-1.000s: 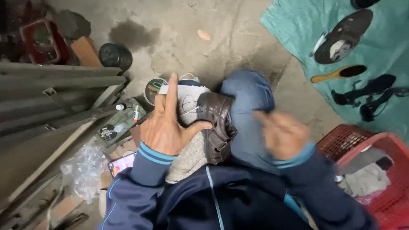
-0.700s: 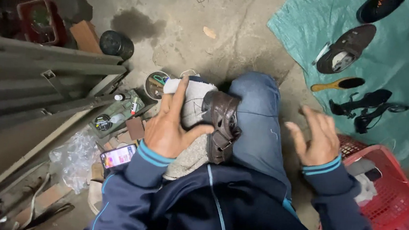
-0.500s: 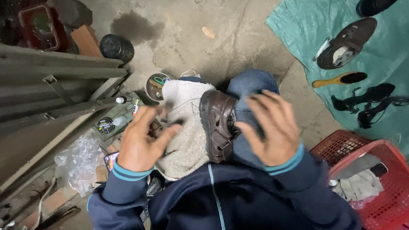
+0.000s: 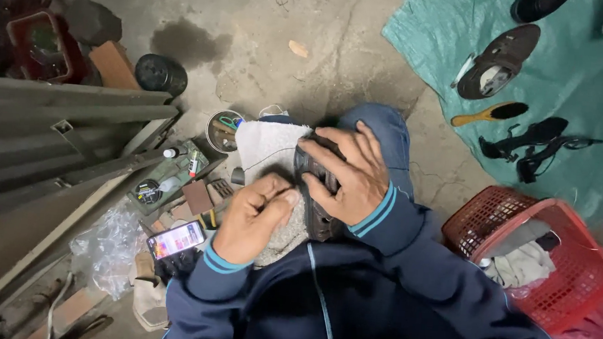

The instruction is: Hand-stitching the sole of a leather shoe to the upper using a needle and thread.

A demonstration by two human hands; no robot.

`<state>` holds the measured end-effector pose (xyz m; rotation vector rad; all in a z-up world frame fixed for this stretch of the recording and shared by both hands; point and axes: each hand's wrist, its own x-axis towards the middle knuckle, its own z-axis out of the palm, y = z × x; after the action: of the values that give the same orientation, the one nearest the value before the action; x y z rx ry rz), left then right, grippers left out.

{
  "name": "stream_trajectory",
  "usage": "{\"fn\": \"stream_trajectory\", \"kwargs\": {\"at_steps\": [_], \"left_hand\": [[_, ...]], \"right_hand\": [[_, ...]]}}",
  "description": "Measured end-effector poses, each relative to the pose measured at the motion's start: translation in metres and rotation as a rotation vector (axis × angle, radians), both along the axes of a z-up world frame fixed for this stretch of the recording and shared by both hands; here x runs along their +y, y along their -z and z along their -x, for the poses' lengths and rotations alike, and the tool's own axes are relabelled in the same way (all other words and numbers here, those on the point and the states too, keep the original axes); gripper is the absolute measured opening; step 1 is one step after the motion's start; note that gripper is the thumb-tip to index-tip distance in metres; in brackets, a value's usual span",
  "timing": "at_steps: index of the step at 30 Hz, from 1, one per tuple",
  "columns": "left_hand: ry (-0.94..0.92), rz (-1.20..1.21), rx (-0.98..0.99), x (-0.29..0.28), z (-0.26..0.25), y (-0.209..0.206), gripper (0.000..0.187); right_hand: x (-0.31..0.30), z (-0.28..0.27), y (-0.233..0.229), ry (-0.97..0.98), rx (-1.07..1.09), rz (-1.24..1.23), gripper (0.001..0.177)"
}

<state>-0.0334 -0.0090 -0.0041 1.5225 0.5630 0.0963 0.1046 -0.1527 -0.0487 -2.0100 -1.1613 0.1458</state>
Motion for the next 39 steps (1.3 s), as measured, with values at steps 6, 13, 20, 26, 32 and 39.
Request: {"fn": "stream_trajectory", "kwargs": {"at_steps": [6,13,20,26,32,39], "left_hand": [[-0.196,-0.726,-0.120,-0.026,-0.022,-0.010,0.045],[-0.132,-0.916,-0.197,-0.023,-0.029,-0.027,0.047],[0.026,-1.141,-0.026,0.004,-0.023,-0.025,0.037],[0.049,-1.037,-0.086,0.002,-0.036,-0.021,0.012],[0.074,-0.904,-0.047,-0.005,-0.041,-0.004,0.014],[0.053,-0.880,-0.027,-0.005,-0.038,0.010,0.005]], "right_hand": [[0.007,0.003,-0.001,0.000,0.074,-0.037,0.042],[-0.003,-0.005,0.002,0.004,0.118,-0.071,0.040],[-0.023,-0.009,0.006,-0.044,0.327,-0.260,0.044],[-0.028,-0.004,0.007,-0.008,0.313,-0.301,0.047],[-0.027,-0.002,0.010,0.007,0.276,-0.305,0.047],[-0.026,-0.002,0.011,0.015,0.259,-0.324,0.047]]}}
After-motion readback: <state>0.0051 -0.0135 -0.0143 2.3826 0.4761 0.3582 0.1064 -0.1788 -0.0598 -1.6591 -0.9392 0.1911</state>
